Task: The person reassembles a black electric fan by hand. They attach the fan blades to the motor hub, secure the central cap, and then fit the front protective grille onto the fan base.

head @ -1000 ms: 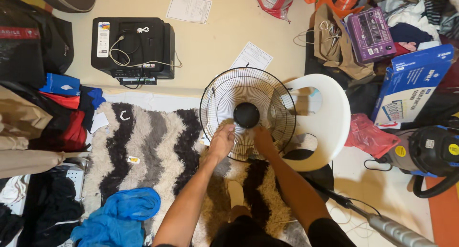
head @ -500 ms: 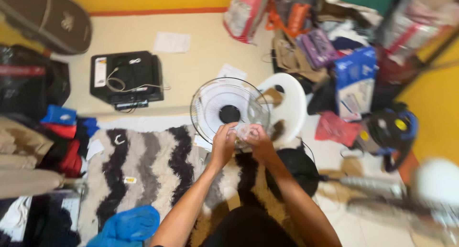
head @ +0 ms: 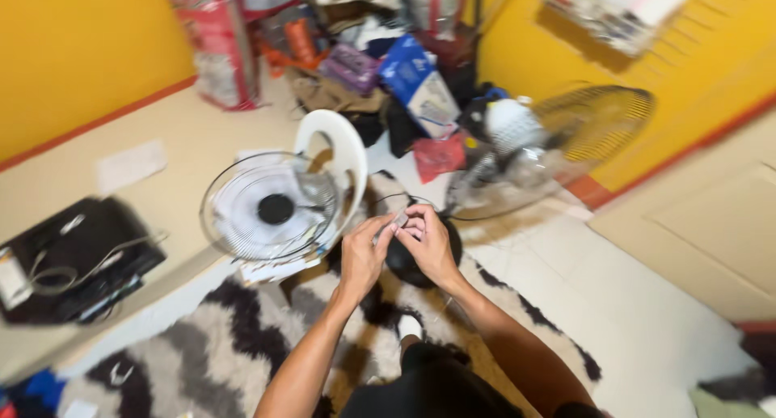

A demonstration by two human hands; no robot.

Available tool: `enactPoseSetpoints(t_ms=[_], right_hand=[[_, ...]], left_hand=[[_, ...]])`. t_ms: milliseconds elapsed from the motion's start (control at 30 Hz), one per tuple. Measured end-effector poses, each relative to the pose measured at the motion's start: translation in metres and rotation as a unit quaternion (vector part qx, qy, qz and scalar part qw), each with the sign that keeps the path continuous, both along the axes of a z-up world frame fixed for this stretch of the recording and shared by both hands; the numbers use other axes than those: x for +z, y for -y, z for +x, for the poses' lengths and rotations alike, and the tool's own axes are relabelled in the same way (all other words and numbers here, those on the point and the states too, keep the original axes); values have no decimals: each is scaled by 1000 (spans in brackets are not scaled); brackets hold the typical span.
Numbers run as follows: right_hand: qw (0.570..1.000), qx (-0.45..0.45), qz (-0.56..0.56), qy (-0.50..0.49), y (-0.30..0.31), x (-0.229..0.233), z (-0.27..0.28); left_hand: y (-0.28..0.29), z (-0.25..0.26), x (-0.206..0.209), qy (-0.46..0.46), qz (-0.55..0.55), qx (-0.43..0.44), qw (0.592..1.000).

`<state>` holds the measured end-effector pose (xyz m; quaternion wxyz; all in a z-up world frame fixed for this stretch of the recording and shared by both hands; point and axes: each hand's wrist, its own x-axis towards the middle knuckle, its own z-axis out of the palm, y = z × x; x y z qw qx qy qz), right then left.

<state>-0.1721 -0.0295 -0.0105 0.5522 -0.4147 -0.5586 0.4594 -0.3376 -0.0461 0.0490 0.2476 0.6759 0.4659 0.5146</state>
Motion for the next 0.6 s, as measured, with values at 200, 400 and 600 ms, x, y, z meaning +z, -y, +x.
enactPoseSetpoints(t_ms=[200,400,600], right_hand=[[963,-157,146,165,40,39,46],[930,-235,161,233,58,42,97],[919,-273,141,247,57,16,163]], left_hand=[[12,66,13,39,-86,-33,995],[12,123,15,58,-88,-64,992],[4,195,-2,20,-111,-24,993]])
